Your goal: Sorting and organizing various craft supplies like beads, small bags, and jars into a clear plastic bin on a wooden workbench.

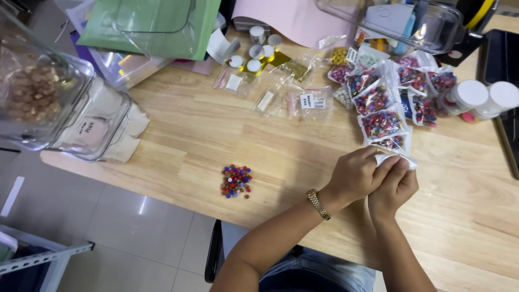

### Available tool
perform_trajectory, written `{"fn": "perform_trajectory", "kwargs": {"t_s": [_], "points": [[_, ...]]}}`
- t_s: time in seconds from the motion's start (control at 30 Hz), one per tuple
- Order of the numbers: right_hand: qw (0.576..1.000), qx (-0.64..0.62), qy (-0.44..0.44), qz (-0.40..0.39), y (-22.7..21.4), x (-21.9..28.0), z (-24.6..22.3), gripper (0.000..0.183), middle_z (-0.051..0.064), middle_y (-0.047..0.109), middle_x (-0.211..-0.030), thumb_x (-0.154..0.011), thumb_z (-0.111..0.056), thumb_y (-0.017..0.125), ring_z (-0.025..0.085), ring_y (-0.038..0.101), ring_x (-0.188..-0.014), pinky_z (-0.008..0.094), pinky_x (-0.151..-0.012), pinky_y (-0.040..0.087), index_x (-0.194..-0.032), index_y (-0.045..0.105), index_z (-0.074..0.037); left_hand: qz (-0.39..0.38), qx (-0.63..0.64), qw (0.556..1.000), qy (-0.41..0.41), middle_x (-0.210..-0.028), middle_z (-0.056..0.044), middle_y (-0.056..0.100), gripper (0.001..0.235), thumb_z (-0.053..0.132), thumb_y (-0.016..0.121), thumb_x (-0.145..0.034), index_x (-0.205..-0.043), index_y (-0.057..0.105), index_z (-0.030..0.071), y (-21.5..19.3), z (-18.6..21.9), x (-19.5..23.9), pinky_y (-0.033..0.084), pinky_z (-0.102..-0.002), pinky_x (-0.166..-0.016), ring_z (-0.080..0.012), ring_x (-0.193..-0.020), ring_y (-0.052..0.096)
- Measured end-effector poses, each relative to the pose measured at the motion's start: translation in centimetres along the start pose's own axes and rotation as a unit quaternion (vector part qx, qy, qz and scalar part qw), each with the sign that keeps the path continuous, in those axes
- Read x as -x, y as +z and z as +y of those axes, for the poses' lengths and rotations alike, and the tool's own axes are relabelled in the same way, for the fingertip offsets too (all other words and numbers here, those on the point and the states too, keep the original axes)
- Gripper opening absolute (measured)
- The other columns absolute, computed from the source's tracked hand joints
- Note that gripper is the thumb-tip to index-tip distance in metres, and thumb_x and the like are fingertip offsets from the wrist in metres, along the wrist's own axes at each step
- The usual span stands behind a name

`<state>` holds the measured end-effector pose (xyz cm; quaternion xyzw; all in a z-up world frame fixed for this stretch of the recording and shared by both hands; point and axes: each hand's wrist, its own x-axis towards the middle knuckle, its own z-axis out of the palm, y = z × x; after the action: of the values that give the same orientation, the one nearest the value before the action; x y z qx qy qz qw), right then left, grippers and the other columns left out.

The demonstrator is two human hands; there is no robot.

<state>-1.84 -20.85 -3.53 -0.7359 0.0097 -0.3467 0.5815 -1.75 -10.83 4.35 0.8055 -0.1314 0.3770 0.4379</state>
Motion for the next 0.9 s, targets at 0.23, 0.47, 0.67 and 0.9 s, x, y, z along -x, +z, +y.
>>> {"fn": "perform_trajectory", "kwargs": {"t_s": [0.23, 0.47, 0.67, 0.9], "points": [[0.995, -0.042, 0.095, 0.006, -3.3, -1.0, 7.1, 0.046, 0.005, 0.051, -0.062, -0.124, -0.023, 0.053, 0.012, 0.051, -0.054, 0.028, -0.048, 0.041, -0.080, 0.050, -0.008, -0.188, 0.055, 0.973, -0.121, -0.071, -0.013, 0.061, 0.056, 0.059, 0.049, -0.094, -0.091, 0.062, 0.004, -2.9, -6.4, -3.1, 0.056, -0.055, -0.069, -0.0402, -0.079, 0.069], [0.880, -0.281, 0.377, 0.058, -3.7, -5.3, -2.1, 0.047, 0.004, 0.053, -0.066, -0.099, -0.058, 0.046, 0.020, 0.054, -0.055, 0.033, -0.045, 0.037, -0.085, 0.057, -0.015, 0.497, 0.169, 0.690, -0.498, -0.159, -0.023, 0.031, 0.114, 0.044, 0.073, -0.064, -0.159, 0.021, 0.007, -20.8, -20.4, -21.5, 0.049, -0.051, -0.113, -0.0385, -0.143, 0.043], [0.859, -0.323, 0.396, 0.006, -3.4, -4.5, -0.8, 0.027, 0.004, 0.060, -0.079, -0.090, -0.043, 0.058, 0.022, 0.061, -0.068, 0.036, -0.055, 0.045, -0.098, 0.059, -0.017, 0.421, 0.134, 0.653, -0.615, -0.144, -0.019, 0.051, 0.067, 0.017, 0.064, -0.082, -0.143, 0.041, 0.004, -25.8, -32.6, -22.0, 0.059, -0.055, -0.102, -0.0383, -0.129, 0.056], [0.883, -0.332, 0.327, 0.060, -4.5, -5.3, -3.6, 0.012, -0.002, 0.052, -0.069, -0.096, -0.020, 0.059, 0.015, 0.052, -0.060, 0.033, -0.047, 0.038, -0.087, 0.052, -0.020, 0.423, 0.178, 0.656, -0.599, -0.152, -0.019, 0.043, 0.046, 0.003, 0.047, -0.098, -0.143, 0.038, 0.000, -27.9, -26.4, -18.2, 0.078, -0.041, -0.079, -0.0437, -0.129, 0.056]]}}
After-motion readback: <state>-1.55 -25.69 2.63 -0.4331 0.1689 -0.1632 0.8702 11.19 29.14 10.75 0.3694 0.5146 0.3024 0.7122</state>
